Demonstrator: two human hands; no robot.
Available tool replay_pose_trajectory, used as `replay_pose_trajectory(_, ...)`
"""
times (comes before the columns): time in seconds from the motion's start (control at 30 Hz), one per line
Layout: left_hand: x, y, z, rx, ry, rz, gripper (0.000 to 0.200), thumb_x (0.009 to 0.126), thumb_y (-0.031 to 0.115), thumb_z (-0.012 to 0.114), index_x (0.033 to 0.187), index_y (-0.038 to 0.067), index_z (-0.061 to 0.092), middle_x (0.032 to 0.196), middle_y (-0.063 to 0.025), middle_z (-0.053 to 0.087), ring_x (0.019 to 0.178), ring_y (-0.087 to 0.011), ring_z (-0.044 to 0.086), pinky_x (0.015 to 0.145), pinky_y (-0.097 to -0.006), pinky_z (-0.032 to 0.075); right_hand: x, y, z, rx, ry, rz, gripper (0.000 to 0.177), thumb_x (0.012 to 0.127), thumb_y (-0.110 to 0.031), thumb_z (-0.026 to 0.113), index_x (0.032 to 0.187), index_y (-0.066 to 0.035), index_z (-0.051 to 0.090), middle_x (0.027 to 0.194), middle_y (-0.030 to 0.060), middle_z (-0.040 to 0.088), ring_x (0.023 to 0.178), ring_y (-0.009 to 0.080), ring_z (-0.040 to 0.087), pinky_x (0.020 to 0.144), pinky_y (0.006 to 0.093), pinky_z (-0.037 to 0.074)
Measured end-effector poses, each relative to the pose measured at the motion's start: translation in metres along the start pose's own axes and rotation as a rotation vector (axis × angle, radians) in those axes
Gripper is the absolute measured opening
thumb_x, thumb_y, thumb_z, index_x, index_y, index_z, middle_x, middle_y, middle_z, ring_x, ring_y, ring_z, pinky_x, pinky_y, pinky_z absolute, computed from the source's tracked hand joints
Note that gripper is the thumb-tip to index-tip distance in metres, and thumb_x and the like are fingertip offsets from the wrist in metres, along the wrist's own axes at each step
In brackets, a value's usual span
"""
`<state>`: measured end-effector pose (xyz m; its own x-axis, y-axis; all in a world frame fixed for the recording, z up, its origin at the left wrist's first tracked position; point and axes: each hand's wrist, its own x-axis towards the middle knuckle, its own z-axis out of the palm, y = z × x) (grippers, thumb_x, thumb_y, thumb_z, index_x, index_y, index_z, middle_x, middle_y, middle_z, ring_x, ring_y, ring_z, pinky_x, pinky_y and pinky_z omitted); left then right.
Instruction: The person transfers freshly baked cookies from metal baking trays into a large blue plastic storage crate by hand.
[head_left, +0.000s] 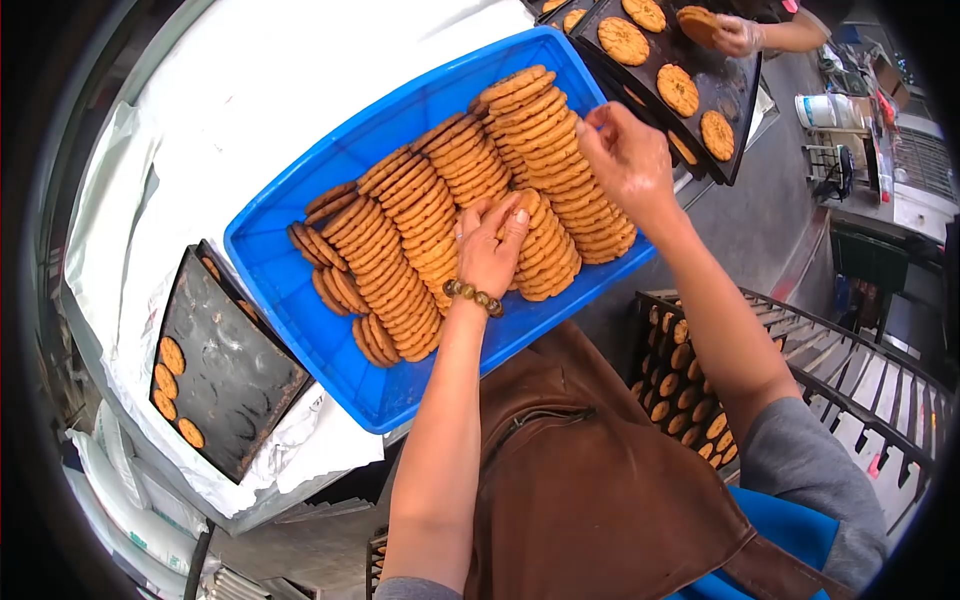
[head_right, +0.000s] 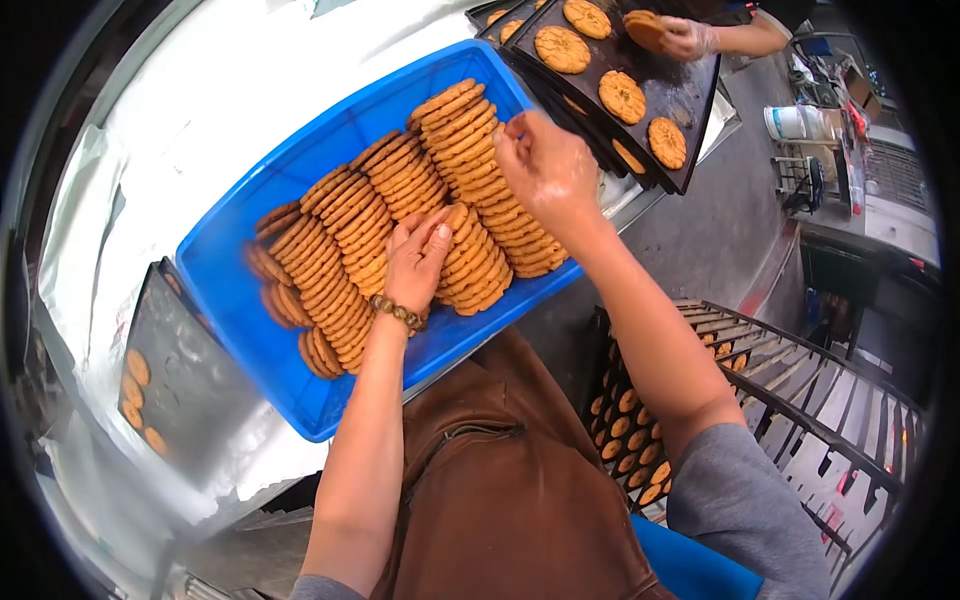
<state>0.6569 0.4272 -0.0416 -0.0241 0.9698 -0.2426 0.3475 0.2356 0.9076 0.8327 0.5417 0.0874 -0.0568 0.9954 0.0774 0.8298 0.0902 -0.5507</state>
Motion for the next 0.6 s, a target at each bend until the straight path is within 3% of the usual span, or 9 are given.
replay_pose_trajectory(0.17, 0.006, 0.013, -0.007, 0.061, -0.006, -0.022, 0.07, 0.106, 0.057, 0.049, 0.15, 0.002, 0.056, 0.151, -0.0287, 0.044, 0.139, -0.0453, 0.041, 0.119, -0.0527, 0.031, -0.031, -0.007, -0.003, 0.054, -0.038, -0.015, 0.016, 0.096, -0.017, 0.073, 0.095, -0.002, 0.066, 0.068, 0.0139, 0.064, 0.057, 0.0299, 0.063, 0.057, 0.0383, 0.048)
replay_pose_trajectory(0.27, 0.004, 0.008, -0.012, 0.064, 0.085, 0.023, 0.072, 0.106, 0.058, 0.047, 0.15, 0.002, 0.055, 0.15, -0.0304, 0.044, 0.14, -0.0461, 0.04, 0.12, -0.0523, 0.031, -0.041, -0.016, -0.005, 0.027, -0.063, -0.001, 0.017, 0.096, -0.017, 0.073, 0.095, -0.002, 0.066, 0.073, 0.0144, 0.066, 0.062, 0.0298, 0.064, 0.059, 0.0381, 0.049)
replay_pose_trajectory(0.33, -0.002, 0.013, -0.024, 0.067, 0.135, 0.023, 0.068, 0.106, 0.054, 0.052, 0.147, 0.0, 0.057, 0.148, -0.0312, 0.046, 0.14, -0.047, 0.041, 0.119, -0.0527, 0.033, -0.048, -0.023, -0.004, 0.035, -0.048, -0.035, 0.017, 0.096, -0.017, 0.073, 0.095, -0.002, 0.066, 0.078, 0.0147, 0.067, 0.065, 0.0275, 0.065, 0.06, 0.0376, 0.049)
replay_pose_trajectory(0.43, -0.022, 0.019, -0.063, 0.087, 0.329, 0.101, 0.05, 0.106, 0.042, 0.057, 0.131, -0.001, 0.066, 0.136, -0.0258, 0.058, 0.131, -0.042, 0.053, 0.113, -0.0488, 0.041, -0.062, -0.037, 0.007, 0.177, -0.057, -0.064, 0.014, 0.098, -0.014, 0.072, 0.099, -0.001, 0.067, 0.08, 0.0096, 0.066, 0.066, 0.0172, 0.06, 0.061, 0.0322, 0.048)
replay_pose_trajectory(0.5, -0.051, 0.029, -0.112, 0.0, 0.431, 0.109, 0.043, 0.105, 0.036, 0.062, 0.125, -0.001, 0.069, 0.134, -0.0232, 0.059, 0.126, -0.0394, 0.058, 0.109, -0.0447, 0.045, -0.08, -0.051, 0.025, 0.279, -0.089, -0.052, 0.01, 0.099, -0.01, 0.071, 0.101, -0.001, 0.068, 0.081, 0.0059, 0.065, 0.068, 0.0115, 0.056, 0.061, 0.0283, 0.046)
replay_pose_trajectory(0.6, -0.109, 0.021, -0.199, -0.076, 0.631, 0.146, 0.026, 0.102, 0.019, 0.066, 0.119, 0.0, 0.072, 0.128, -0.0159, 0.062, 0.114, -0.0279, 0.064, 0.098, -0.0361, 0.052, -0.111, -0.117, 0.032, 0.268, -0.156, -0.105, 0.008, 0.098, -0.008, 0.072, 0.102, -0.002, 0.068, 0.082, 0.0039, 0.064, 0.068, 0.009, 0.054, 0.061, 0.0254, 0.043)
